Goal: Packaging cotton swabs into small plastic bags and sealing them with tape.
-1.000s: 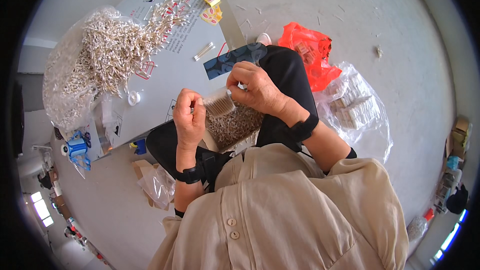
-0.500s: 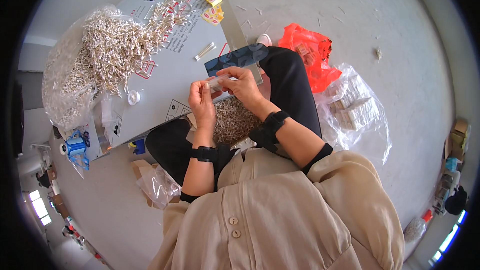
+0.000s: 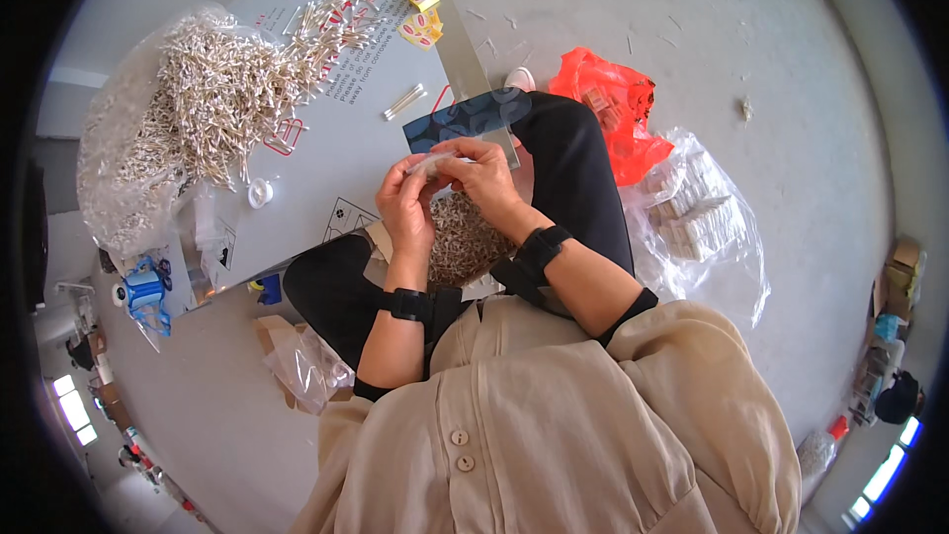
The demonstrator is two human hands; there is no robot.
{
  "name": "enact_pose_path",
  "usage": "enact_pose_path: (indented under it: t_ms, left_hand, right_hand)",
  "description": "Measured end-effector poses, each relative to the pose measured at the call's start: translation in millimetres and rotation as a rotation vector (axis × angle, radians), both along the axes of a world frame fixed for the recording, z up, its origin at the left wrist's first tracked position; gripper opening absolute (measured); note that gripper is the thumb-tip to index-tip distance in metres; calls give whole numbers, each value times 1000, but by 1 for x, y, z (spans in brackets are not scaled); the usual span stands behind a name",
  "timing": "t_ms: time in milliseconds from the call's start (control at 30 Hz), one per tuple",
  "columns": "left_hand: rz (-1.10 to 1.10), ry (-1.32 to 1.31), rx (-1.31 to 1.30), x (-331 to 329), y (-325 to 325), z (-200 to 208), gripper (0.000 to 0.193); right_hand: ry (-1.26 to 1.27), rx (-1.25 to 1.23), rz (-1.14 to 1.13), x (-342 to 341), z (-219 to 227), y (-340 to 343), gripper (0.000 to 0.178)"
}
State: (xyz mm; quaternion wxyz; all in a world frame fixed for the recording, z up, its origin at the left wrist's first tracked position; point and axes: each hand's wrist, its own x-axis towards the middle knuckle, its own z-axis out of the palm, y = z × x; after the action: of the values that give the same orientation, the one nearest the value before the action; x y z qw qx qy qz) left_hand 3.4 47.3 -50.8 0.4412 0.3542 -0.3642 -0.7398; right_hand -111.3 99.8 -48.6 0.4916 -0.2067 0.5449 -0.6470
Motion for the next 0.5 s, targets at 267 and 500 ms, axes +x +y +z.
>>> enact_pose_path:
  t_ms: [267, 500]
  left_hand:
    - [-42, 40, -96, 9, -4, -10, 12]
    - [-112, -440, -475, 12, -14, 1, 6]
  right_hand:
    - [20, -46, 70, -11, -5, 4, 17]
    - [161, -101, 114, -16, -4, 2, 9]
